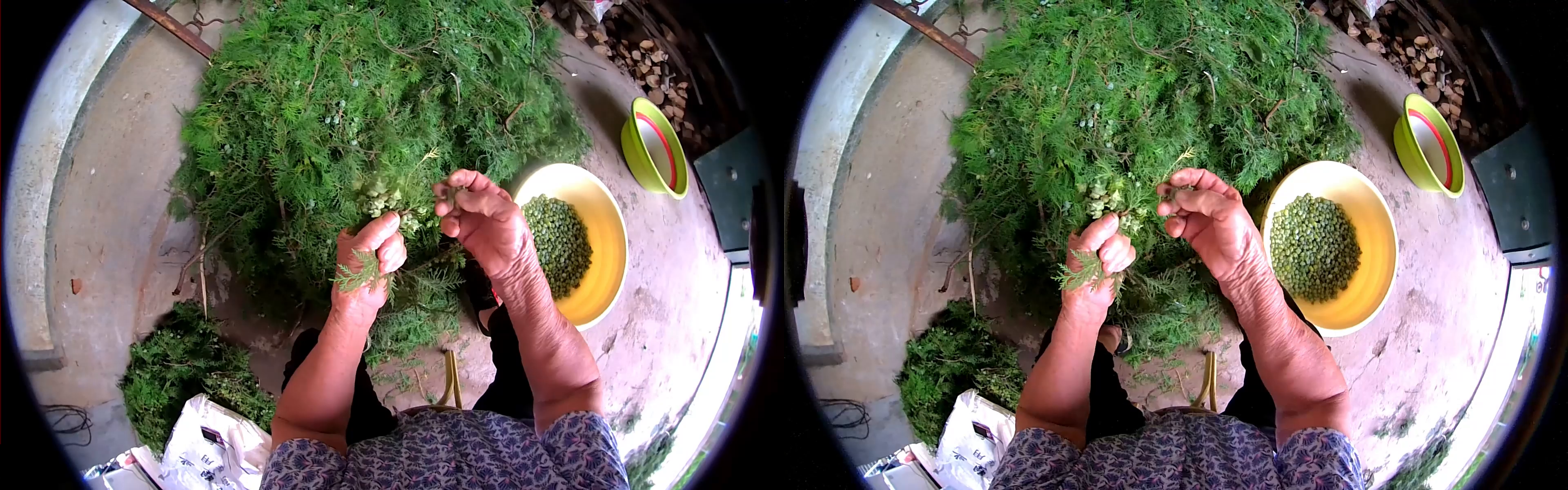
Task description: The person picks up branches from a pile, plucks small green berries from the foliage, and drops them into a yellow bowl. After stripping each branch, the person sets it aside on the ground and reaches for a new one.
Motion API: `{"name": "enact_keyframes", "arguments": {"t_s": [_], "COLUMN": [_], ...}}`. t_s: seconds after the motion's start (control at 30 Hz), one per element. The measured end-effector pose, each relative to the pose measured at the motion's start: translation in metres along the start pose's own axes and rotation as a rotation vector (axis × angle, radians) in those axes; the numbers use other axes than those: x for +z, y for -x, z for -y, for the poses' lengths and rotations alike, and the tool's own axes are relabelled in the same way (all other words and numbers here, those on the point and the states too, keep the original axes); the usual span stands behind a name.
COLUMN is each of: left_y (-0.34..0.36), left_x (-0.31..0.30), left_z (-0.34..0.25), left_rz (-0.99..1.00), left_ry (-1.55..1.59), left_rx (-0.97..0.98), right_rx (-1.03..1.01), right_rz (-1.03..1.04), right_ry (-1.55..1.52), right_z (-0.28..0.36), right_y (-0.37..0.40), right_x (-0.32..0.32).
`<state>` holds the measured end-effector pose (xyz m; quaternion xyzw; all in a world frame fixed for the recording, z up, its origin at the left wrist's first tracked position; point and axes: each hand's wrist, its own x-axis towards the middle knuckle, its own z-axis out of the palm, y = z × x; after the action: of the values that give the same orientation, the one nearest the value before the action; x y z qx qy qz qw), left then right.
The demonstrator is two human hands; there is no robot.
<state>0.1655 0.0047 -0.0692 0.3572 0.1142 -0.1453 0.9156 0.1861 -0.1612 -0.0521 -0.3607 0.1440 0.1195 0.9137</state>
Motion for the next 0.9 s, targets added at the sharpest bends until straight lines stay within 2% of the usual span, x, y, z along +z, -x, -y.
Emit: {"name": "enact_keyframes", "arguments": {"t_s": [0.07,0.17,0.23,0.3,0.37,0.47,0.53,0.57,0.63,0.67,0.7,0.77,0.9], "left_y": [-0.001,-0.002,-0.004,-0.001,0.001,0.002,0.001,0.001,0.002,0.003,0.003,0.002,-0.002], "left_x": [-0.001,-0.002,-0.004,0.002,0.005,0.006,0.005,0.007,0.01,0.011,0.01,0.007,-0.001], "left_z": [-0.001,-0.001,0.003,0.004,0.003,0.004,0.009,0.01,0.01,0.009,0.009,0.01,0.007], "left_rz": [0.011,0.013,0.014,-0.004,-0.022,-0.013,-0.067,-0.067,-0.073,-0.061,-0.061,-0.063,-0.017], "left_ry": [-0.028,-0.065,0.043,-0.009,-0.063,-0.071,-0.087,-0.086,-0.103,-0.101,-0.101,-0.093,0.056], "left_rx": [0.008,0.008,0.005,0.025,0.042,0.038,-0.019,-0.019,-0.006,-0.001,-0.001,-0.028,-0.067], "right_rx": [0.029,0.15,0.171,0.197,0.184,0.109,-0.177,-0.177,-0.428,-0.453,-0.453,-0.192,-0.074], "right_rz": [0.145,-0.004,-0.003,0.061,0.039,0.023,-0.153,-0.153,-0.163,-0.176,-0.175,-0.105,0.026], "right_ry": [0.041,0.129,0.137,0.09,0.09,0.18,0.488,0.489,0.792,0.822,0.822,0.528,0.313], "right_z": [-0.004,-0.012,-0.015,-0.015,-0.018,-0.019,-0.02,-0.023,-0.029,-0.03,-0.029,-0.024,-0.025], "right_y": [0.001,0.01,0.011,0.013,0.012,0.012,0.016,0.015,0.013,0.013,0.013,0.015,0.017], "right_x": [-0.009,-0.002,0.0,0.001,0.0,0.003,0.011,0.009,0.005,0.006,0.005,0.005,0.007]}}
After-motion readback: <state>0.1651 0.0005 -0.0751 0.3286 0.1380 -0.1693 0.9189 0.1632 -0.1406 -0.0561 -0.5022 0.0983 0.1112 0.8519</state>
